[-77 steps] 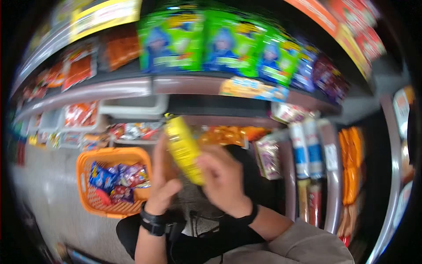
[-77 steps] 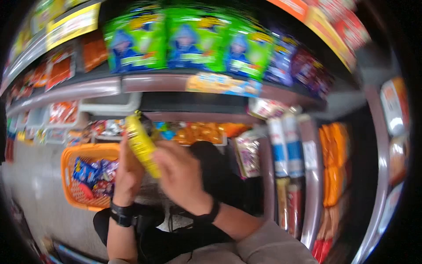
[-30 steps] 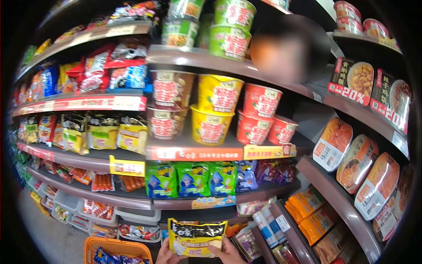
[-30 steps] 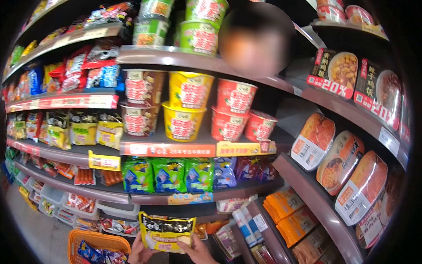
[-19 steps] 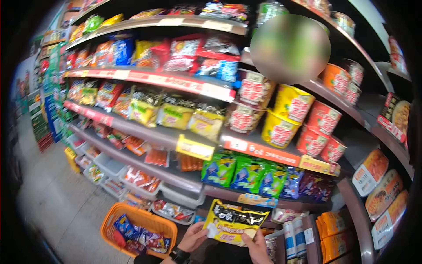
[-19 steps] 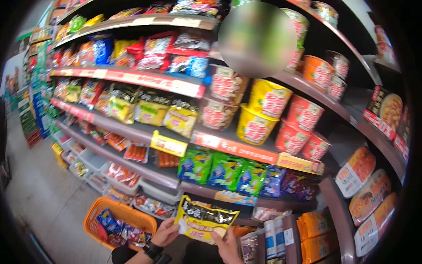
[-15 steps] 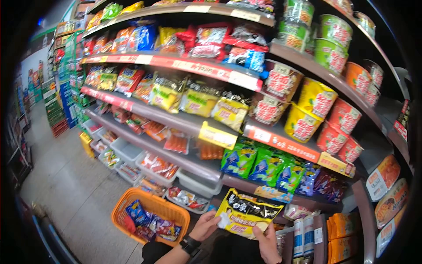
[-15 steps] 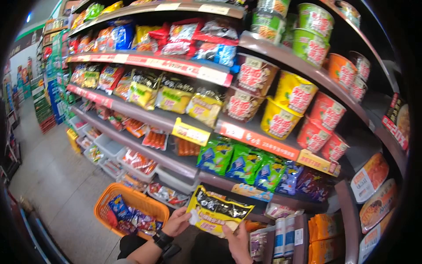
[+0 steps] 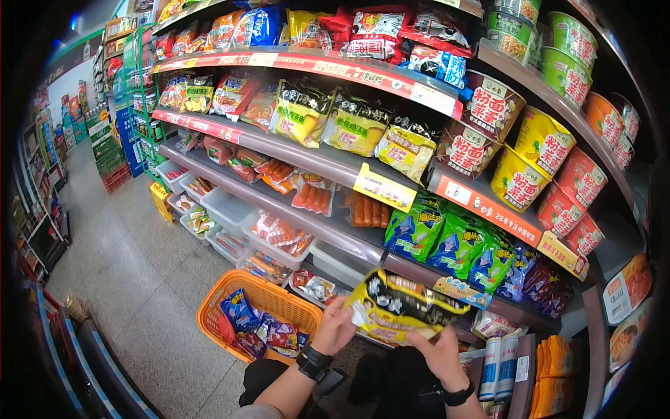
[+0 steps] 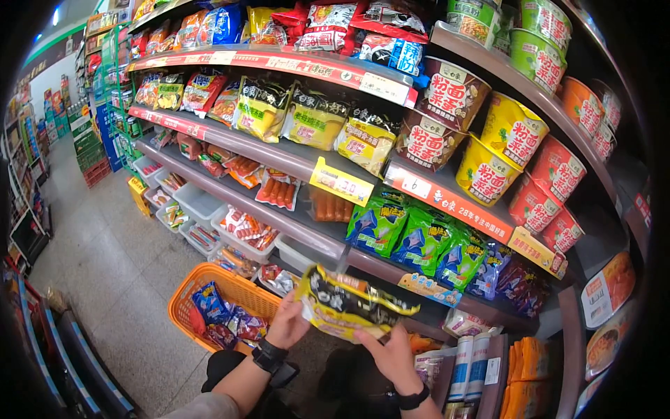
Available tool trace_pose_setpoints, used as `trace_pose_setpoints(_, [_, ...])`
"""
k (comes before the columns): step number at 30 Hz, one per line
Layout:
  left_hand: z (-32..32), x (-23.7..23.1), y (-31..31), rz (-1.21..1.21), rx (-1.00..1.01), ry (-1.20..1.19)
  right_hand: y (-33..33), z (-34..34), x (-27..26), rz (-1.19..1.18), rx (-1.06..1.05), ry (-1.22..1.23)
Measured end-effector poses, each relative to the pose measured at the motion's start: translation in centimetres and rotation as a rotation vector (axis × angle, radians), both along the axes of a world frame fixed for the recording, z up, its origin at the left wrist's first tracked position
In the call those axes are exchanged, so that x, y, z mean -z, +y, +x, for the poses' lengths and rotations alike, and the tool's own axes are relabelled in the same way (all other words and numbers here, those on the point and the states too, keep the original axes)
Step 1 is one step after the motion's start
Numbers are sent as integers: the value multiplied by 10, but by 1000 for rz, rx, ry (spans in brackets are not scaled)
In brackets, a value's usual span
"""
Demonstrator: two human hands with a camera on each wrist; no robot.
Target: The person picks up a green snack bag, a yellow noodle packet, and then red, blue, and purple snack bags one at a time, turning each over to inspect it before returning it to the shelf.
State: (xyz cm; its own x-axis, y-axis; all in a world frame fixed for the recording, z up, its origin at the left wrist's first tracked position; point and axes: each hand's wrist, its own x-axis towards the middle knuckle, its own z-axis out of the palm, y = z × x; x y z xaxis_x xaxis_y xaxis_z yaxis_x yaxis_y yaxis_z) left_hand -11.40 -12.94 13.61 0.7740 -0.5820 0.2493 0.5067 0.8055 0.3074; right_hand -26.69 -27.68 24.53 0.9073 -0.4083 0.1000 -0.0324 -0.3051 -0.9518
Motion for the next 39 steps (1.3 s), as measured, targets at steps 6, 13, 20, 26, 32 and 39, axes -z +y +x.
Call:
trace_pose_setpoints(6, [19, -11, 19, -213, -52, -7, 26, 101, -61, 165, 10, -277])
trace_pose_setpoints(13, [31, 5, 21, -223, -39, 48, 11, 289, -103, -63, -38, -606])
trace_pose_setpoints(20, [32, -3, 29, -196, -101, 65, 3, 337, -119, -49, 133, -600])
trace_pose_setpoints(26, [31, -7, 30, -191, -116, 92, -30, 331, -118, -143, 459, -616])
trace_pose_setpoints(32, [28, -9, 28, -172, -97, 108, -23, 324, -105, -639, 762, -665])
trace_pose_setpoints(39, [28, -12, 32, -159, -106, 112, -17, 310, -133, -706, 683, -726])
